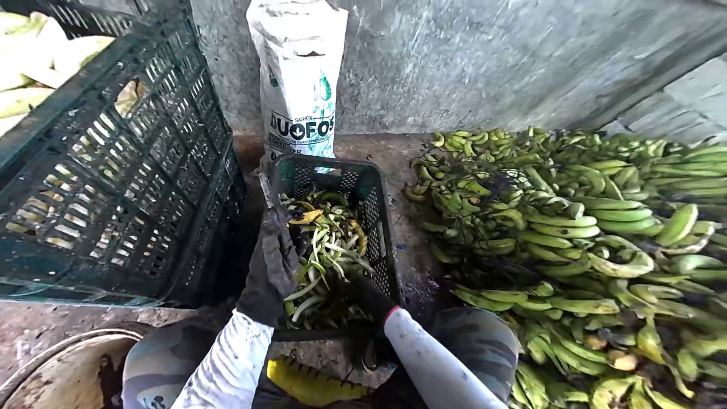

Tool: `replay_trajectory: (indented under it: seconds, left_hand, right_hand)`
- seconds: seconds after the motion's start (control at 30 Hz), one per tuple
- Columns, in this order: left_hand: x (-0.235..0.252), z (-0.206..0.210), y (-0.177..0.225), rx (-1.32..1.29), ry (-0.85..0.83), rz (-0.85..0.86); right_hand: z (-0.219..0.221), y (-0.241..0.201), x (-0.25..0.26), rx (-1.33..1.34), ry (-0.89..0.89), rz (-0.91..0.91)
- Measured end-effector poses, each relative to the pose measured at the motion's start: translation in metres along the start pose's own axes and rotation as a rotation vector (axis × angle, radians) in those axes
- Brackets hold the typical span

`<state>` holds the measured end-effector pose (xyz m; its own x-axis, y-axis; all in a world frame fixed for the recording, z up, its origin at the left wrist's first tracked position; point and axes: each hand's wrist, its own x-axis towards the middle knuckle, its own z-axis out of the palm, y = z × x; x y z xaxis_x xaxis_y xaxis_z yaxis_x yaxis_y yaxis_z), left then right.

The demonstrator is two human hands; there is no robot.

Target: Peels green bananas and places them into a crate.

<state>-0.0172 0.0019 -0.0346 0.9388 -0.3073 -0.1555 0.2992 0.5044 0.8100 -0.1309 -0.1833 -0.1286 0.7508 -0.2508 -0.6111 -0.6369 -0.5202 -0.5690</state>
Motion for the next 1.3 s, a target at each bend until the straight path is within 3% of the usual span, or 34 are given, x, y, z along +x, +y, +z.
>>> replay_trajectory:
  seconds: [0.17, 0.37, 0.57, 0.73, 0.8, 0.83, 0.93, 1.0, 1.1, 1.2, 1.3]
  left_hand:
    - [-0.013, 0.004, 0.000, 0.199, -0.038, -0.112]
    - [-0.052, 0.014, -0.010, 0.495, -0.121, -0.127]
    - [-0.067, 0.031, -0.048, 0.376, -0.219, -0.216]
    - [-0.069, 0.080, 0.007, 0.058, -0.369, 0.107]
    - [-0.068, 0.091, 0.015, 0.016, -0.367, 0.127]
    - [-0.065, 0.092, 0.008, 0.099, -0.316, 0.052]
    - [-0.055, 0.059, -0.038, 0.435, -0.302, -0.417]
    - [-0.050, 0.042, -0.052, 0.515, -0.356, -0.470]
    - [-0.048, 0.042, -0.032, 0.605, -0.381, -0.219]
    - [-0.035, 0.056, 0.019, 1.029, -0.474, 0.041]
    - [-0.031, 0.063, 0.039, 1.380, -0.517, 0.247]
  right_hand:
    - [0.017, -0.027, -0.011, -0.063, 0.054, 0.093]
    - [-0.042, -0.040, -0.023, 0.714, 0.252, -0.152]
    - [-0.104, -0.063, -0.050, 1.027, 0.422, -0.529]
    - [-0.122, -0.077, -0.065, 1.044, 0.507, -0.640]
    - [-0.127, -0.082, -0.069, 1.079, 0.473, -0.663]
    - [-0.128, -0.082, -0.070, 1.106, 0.442, -0.686]
    - [-0.133, -0.085, -0.075, 1.203, 0.318, -0.723]
    - [-0.147, -0.087, -0.072, 1.216, 0.199, -0.810]
    - [-0.155, -0.081, -0.057, 1.231, 0.092, -0.839]
    - [-0.154, -0.081, -0.045, 1.303, 0.049, -0.754]
    - [-0.142, -0.081, -0.038, 1.368, -0.085, -0.695]
